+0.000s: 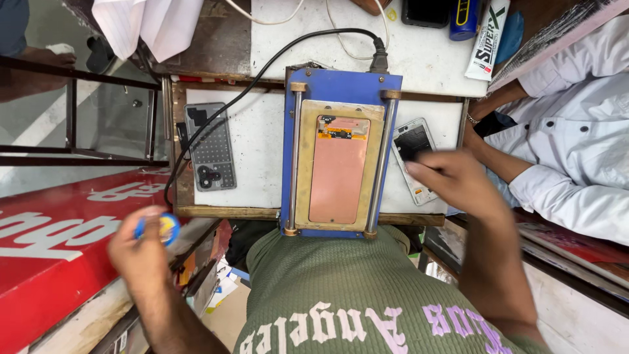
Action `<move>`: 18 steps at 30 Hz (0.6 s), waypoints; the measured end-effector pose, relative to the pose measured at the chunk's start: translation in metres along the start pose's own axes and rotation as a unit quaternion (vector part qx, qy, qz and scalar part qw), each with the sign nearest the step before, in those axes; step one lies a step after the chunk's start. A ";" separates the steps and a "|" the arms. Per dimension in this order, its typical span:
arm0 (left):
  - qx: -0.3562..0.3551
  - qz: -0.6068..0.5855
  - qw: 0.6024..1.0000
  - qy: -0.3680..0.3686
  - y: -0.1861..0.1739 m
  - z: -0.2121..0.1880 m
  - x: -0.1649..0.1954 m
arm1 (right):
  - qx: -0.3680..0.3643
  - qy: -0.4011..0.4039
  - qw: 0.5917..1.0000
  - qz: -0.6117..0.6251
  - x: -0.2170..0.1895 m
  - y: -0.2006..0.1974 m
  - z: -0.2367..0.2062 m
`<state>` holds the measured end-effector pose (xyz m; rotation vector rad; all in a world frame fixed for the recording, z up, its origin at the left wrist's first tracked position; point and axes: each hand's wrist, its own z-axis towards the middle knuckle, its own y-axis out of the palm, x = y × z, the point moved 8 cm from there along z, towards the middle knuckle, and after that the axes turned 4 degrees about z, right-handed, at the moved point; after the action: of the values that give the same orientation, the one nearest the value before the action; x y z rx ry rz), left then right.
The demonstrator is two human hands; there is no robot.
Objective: The person applies tape from a blue roll onto the heated plate of a screen-separation machine, then pries the cracked glass off a smartphone by hand and sets the phone on the machine plate. They continue handling the tape roll and adjusting the phone while the machine heats.
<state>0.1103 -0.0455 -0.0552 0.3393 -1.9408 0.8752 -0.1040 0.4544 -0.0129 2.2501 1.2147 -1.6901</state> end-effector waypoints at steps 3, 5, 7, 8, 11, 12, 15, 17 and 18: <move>0.093 -0.024 0.995 0.014 -0.018 -0.005 -0.007 | -0.023 0.042 0.998 -0.046 -0.008 0.011 0.019; 0.054 -0.069 0.996 0.009 0.004 0.003 0.006 | -0.028 0.057 0.997 -0.039 0.007 0.004 -0.001; -0.049 -0.028 0.998 0.036 0.037 0.008 0.038 | -0.022 0.075 0.997 -0.029 0.035 -0.014 -0.038; -0.103 -0.007 0.993 0.048 0.061 0.008 0.054 | -0.016 0.109 0.994 -0.011 0.055 -0.023 -0.063; -0.304 0.034 0.944 0.120 0.140 -0.008 0.099 | -0.025 0.229 0.972 0.050 0.119 -0.039 -0.134; -0.354 0.042 0.929 0.103 0.159 -0.015 0.104 | -0.013 0.237 0.969 0.069 0.133 -0.041 -0.148; -0.331 0.148 0.923 0.132 0.163 -0.014 0.109 | 0.006 0.238 0.966 0.103 0.139 -0.047 -0.158; -0.274 0.125 0.951 0.076 0.133 -0.012 0.089 | 0.000 0.194 0.976 0.098 0.126 -0.044 -0.136; -0.244 0.113 0.962 0.046 0.112 -0.012 0.074 | 0.004 0.179 0.981 0.072 0.111 -0.045 -0.118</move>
<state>0.0183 0.0506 -0.0377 -0.2150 -2.0542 0.5121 -0.0312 0.6032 -0.0431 2.6565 1.0673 -1.2801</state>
